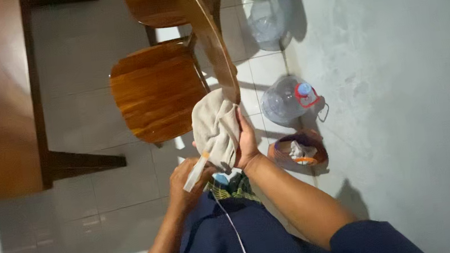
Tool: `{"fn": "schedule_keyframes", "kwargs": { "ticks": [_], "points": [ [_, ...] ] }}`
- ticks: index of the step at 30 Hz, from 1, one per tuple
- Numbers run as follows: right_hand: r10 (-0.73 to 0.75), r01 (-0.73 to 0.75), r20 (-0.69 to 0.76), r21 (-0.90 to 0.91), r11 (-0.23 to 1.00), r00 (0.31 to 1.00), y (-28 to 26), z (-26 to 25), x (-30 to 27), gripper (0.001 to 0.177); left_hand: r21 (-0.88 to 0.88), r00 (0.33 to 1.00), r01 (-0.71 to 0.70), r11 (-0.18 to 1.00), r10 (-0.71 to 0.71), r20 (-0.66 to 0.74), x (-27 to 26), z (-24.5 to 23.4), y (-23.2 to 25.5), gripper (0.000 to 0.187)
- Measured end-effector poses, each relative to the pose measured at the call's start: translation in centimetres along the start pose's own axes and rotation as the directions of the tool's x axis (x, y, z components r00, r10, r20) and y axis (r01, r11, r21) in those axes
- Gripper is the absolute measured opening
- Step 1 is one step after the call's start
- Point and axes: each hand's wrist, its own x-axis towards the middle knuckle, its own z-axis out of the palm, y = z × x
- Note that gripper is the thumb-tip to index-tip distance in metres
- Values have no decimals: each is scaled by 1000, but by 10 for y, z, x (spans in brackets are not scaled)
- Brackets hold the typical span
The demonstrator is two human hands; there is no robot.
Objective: The person wipes down the seats, frames, and backs of wooden chairs and a table surface with a cloth while holding a spray bottle.
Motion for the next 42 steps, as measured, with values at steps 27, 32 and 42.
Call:
{"fn": "schedule_keyframes", "kwargs": {
  "ticks": [27,32,42],
  "points": [
    [356,-342,-19,-325,882,934,-84,93,201,89,-4,912,209,978,-197,-359,142,-5,-19,28],
    [550,-518,-17,-362,775,835,-118,103,219,84,73,801,171,983,-95,-591,154,50,-4,29],
    [732,-271,-276,-954,-128,624,-189,32,312,74,101,465,466,879,-146,-873,160,143,32,24]
  ]
}}
